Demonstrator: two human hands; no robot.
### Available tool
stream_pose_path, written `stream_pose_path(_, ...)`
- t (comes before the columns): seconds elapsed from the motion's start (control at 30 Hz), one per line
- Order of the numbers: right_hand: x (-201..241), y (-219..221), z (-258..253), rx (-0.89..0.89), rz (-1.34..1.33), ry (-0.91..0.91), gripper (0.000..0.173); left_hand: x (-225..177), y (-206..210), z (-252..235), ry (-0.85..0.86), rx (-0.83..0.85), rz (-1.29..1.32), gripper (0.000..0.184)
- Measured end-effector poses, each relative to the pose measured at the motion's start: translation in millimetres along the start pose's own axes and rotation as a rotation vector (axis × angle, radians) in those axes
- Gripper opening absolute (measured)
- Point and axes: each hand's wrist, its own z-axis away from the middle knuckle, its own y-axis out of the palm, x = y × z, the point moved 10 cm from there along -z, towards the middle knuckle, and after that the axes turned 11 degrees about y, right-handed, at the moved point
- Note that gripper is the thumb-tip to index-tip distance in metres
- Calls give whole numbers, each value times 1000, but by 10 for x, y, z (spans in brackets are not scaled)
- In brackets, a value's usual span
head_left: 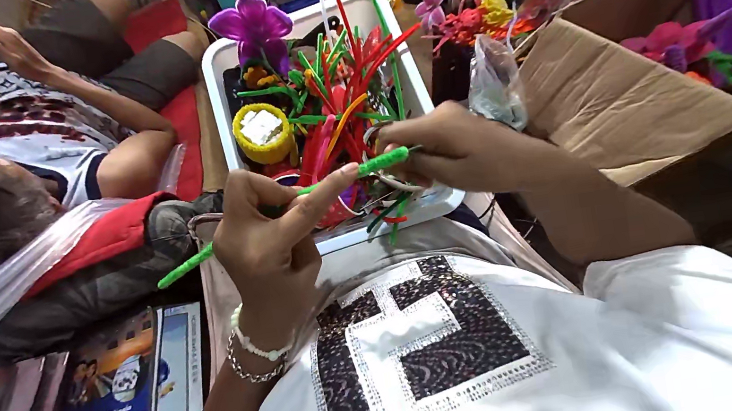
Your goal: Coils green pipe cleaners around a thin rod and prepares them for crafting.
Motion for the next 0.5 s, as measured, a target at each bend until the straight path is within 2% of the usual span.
stream_pose_path(0.1,8,135,60,8,-31,38,31,65,-18,17,-19,-9,-133,32)
stream_pose_path(0.27,255,-110,213,-91,196,34,32,96,-65,-14,3,-5,-291,36)
stream_pose_path(0.37,455,-321,273,-194,332,-4,32,49,-35,-20,30,61,-265,33)
stream_pose_path(0.5,517,-537,214,-247,326,-46,32,-56,-2,-26,75,85,-119,33)
